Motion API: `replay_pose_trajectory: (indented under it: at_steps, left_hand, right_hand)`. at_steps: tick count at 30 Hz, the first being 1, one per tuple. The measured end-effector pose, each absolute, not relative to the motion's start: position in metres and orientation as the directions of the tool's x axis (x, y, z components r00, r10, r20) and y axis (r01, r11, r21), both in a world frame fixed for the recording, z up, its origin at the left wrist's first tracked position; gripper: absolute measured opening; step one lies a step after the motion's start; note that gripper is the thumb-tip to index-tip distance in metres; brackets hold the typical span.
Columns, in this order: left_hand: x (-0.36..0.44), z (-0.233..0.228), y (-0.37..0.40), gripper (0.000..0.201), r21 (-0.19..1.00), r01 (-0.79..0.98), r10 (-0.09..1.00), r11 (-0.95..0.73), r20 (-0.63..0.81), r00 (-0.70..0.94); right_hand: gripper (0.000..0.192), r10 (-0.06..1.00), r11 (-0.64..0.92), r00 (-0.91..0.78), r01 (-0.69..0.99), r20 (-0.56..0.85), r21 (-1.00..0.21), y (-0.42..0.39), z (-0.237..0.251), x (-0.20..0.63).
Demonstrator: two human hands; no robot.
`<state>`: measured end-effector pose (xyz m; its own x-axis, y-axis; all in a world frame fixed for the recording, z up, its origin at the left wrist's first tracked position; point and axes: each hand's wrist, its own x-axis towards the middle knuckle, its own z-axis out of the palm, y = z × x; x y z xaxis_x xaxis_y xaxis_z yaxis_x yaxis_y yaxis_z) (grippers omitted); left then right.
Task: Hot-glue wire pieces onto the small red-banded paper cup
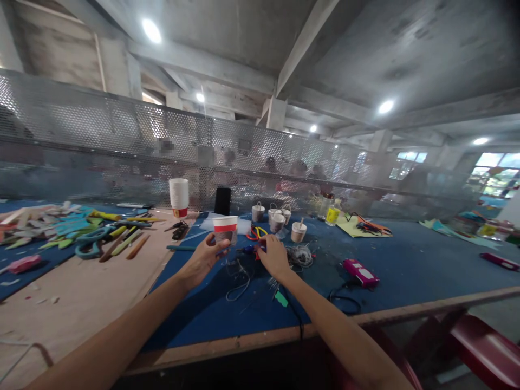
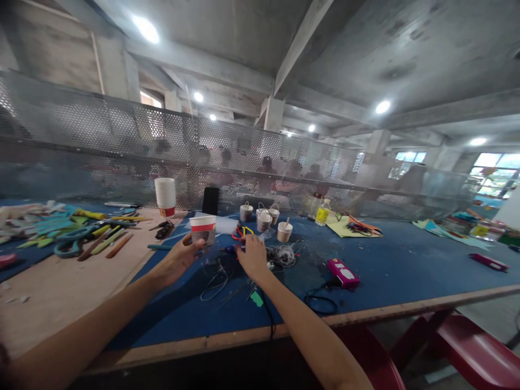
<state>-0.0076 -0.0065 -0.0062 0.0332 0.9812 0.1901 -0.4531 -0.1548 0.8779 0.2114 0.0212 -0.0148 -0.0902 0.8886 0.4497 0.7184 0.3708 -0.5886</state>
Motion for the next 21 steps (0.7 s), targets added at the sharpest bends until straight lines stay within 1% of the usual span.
replay_pose_trajectory:
  at_steps: [1,2,3,4,5,6,8,11,13,16,19,21]
  left_hand:
    - [-0.007,-0.006,-0.006,0.043,0.883,-0.440,0.980,-0.165,0.195,0.025]
    - [-0.007,-0.007,-0.005,0.044,0.886,-0.431,0.980,-0.172,0.200,0.021]
    - [-0.008,-0.007,-0.004,0.046,0.886,-0.427,0.978,-0.180,0.207,0.016]
    - [-0.008,-0.008,-0.003,0.047,0.885,-0.426,0.977,-0.189,0.213,0.010]
    - [-0.009,-0.009,-0.002,0.048,0.879,-0.431,0.974,-0.203,0.226,0.002]
    - [-0.010,-0.010,-0.001,0.048,0.877,-0.429,0.971,-0.218,0.238,-0.008]
    - [-0.011,-0.011,0.000,0.046,0.875,-0.429,0.970,-0.226,0.244,-0.015]
    - [-0.012,-0.011,-0.001,0.042,0.880,-0.426,0.975,-0.210,0.221,-0.025]
    - [-0.011,-0.010,-0.002,0.043,0.888,-0.420,0.981,-0.188,0.194,-0.030]
    - [-0.010,-0.009,-0.004,0.041,0.895,-0.414,0.985,-0.166,0.173,-0.021]
    - [-0.010,-0.009,-0.005,0.040,0.899,-0.411,0.986,-0.151,0.164,-0.003]
    - [-0.009,-0.009,-0.005,0.041,0.902,-0.409,0.987,-0.139,0.159,0.015]
  right_hand:
    - [0.020,0.902,0.418,-0.164,0.562,0.399,-0.714,0.018,-0.012,0.202]
    - [0.025,0.908,0.411,-0.249,0.361,0.338,-0.838,0.014,-0.009,0.192]
    - [0.032,0.902,0.350,-0.322,0.160,0.287,-0.923,0.011,-0.007,0.182]
    - [0.038,0.884,0.276,-0.393,0.005,0.252,-0.961,0.008,-0.005,0.172]
    - [0.043,0.873,0.211,-0.431,-0.088,0.228,-0.974,0.006,-0.005,0.164]
    - [0.046,0.877,0.177,-0.428,-0.130,0.216,-0.976,0.005,-0.005,0.157]
    - [0.048,0.903,0.156,-0.378,-0.155,0.204,-0.976,0.006,-0.006,0.151]
    - [0.039,0.930,0.195,-0.290,-0.132,0.225,-0.972,0.014,-0.006,0.158]
    - [0.032,0.927,0.248,-0.261,-0.107,0.268,-0.963,0.019,-0.005,0.166]
    - [0.028,0.916,0.322,-0.222,-0.095,0.335,-0.942,0.023,-0.002,0.177]
    - [0.028,0.917,0.349,-0.176,-0.084,0.358,-0.933,0.024,0.000,0.181]
    - [0.028,0.917,0.349,-0.161,-0.116,0.364,-0.930,0.024,0.000,0.180]
